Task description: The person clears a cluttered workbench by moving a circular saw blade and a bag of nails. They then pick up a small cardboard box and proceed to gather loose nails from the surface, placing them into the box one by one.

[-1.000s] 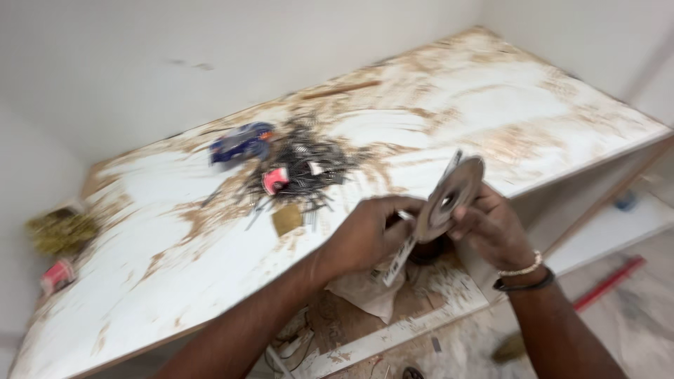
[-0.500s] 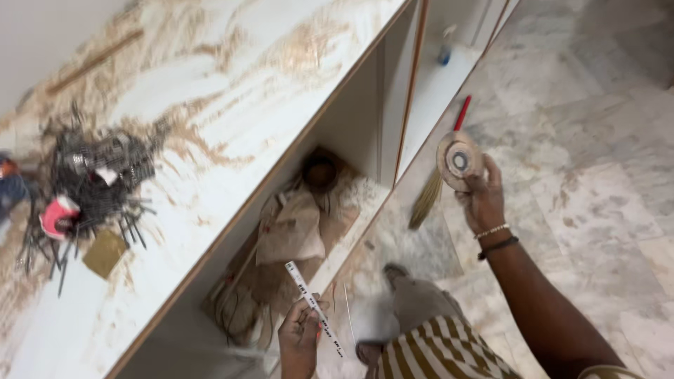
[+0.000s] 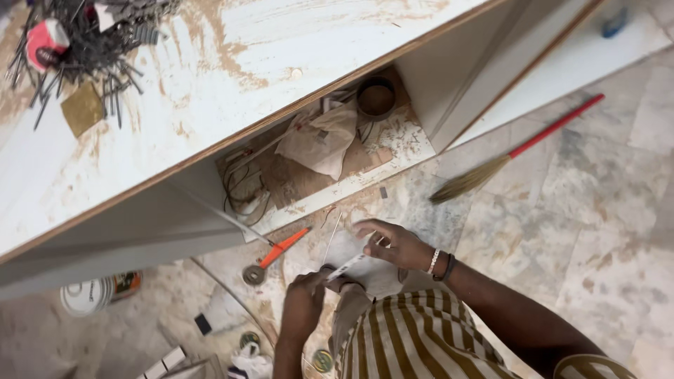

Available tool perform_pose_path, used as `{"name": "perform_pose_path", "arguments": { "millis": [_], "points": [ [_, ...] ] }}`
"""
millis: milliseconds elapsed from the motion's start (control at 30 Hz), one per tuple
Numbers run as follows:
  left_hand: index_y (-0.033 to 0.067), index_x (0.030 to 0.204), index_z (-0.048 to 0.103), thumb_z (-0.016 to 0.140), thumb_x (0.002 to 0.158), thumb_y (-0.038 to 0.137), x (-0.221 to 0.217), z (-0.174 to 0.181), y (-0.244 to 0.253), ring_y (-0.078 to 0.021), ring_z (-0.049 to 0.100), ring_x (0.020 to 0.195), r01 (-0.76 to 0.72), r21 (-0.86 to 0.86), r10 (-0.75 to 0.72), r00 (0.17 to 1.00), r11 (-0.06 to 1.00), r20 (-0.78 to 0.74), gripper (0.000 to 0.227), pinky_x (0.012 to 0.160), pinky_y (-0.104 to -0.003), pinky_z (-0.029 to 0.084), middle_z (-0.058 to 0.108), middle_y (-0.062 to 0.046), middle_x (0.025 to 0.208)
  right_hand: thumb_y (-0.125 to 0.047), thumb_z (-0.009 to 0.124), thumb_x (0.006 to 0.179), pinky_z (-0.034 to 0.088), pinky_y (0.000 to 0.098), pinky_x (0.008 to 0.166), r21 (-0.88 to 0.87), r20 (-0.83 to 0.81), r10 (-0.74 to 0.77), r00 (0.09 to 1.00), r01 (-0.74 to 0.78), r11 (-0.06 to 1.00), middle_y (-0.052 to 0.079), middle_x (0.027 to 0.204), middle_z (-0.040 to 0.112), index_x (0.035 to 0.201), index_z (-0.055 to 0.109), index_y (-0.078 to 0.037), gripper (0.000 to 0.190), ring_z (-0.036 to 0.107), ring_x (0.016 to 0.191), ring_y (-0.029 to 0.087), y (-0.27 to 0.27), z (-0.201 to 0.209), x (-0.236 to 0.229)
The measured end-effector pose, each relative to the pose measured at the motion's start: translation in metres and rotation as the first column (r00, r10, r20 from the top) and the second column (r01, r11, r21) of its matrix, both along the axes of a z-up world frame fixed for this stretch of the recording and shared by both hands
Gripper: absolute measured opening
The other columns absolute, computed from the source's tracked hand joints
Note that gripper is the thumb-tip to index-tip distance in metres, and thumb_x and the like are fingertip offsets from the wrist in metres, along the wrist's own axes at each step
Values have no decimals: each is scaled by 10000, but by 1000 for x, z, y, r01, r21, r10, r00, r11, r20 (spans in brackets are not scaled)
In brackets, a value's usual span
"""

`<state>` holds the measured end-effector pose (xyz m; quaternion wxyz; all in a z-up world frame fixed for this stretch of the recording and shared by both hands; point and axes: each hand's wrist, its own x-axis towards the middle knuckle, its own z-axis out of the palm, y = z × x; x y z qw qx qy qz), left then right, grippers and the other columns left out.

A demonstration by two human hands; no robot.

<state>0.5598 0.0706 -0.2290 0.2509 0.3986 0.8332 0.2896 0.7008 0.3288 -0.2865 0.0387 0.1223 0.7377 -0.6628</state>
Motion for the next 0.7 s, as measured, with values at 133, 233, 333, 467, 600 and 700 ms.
{"name": "perform_pose_path", "arguments": {
  "millis": [133, 233, 333, 467, 600, 700],
  "points": [
    [95, 1104, 762, 635, 861, 38, 31, 8, 42, -344, 693, 915, -85, 61, 85, 996, 995, -1, 280, 851, -451, 533, 778, -122, 969, -413, 633, 978, 576, 406, 865, 447, 70, 236, 969, -242, 861, 57, 1107, 765, 1216, 722, -171, 351, 720, 939, 223, 35, 22, 10],
    [103, 1081, 765, 679, 879, 84, 36, 16, 64, -318, 712, 939, -141, 134, 145, 989, 981, -23, 220, 893, -437, 517, 790, -108, 969, -372, 611, 980, 575, 394, 788, 437, 122, 205, 971, -238, 867, 52, 964, 772, 1140, 754, -157, 304, 708, 837, 213, 71, 17, 23],
    [90, 1146, 738, 748, 856, 142, 35, 22, 77, -345, 686, 1018, -156, 144, 170, 982, 977, -88, 295, 948, -455, 495, 767, -145, 1069, -335, 602, 989, 573, 338, 724, 354, 194, 38, 980, -106, 929, 39, 851, 750, 1094, 735, -128, 268, 692, 740, 156, 114, -13, 48],
    [39, 1236, 673, 781, 820, 172, 31, 31, 72, -398, 617, 1136, -307, 192, 342, 921, 932, -185, 450, 1004, -497, 454, 699, -201, 1204, -267, 610, 1054, 532, 267, 679, -92, -44, -408, 912, 403, 910, 54, 827, 688, 1014, 673, -37, 242, 632, 732, 117, 159, -99, 77],
    [38, 1263, 654, 735, 876, 166, 22, 37, 52, -356, 641, 1195, -498, 227, 496, 866, 837, 70, 416, 1029, -452, 479, 692, -171, 1254, -198, 551, 1077, 513, 264, 665, -31, -152, -627, 764, 630, 776, 36, 860, 636, 1024, 628, -50, 175, 579, 738, 112, 141, -161, 58],
    [53, 1212, 682, 726, 917, 183, 19, 48, 37, -321, 686, 1182, -470, 227, 453, 883, 853, 127, 326, 1023, -416, 509, 733, -145, 1222, -201, 591, 978, 610, 274, 745, 90, -22, -61, 998, 62, 994, 16, 914, 743, 1224, 666, -90, 280, 726, 816, 117, 65, -147, 6]
  ]
}}
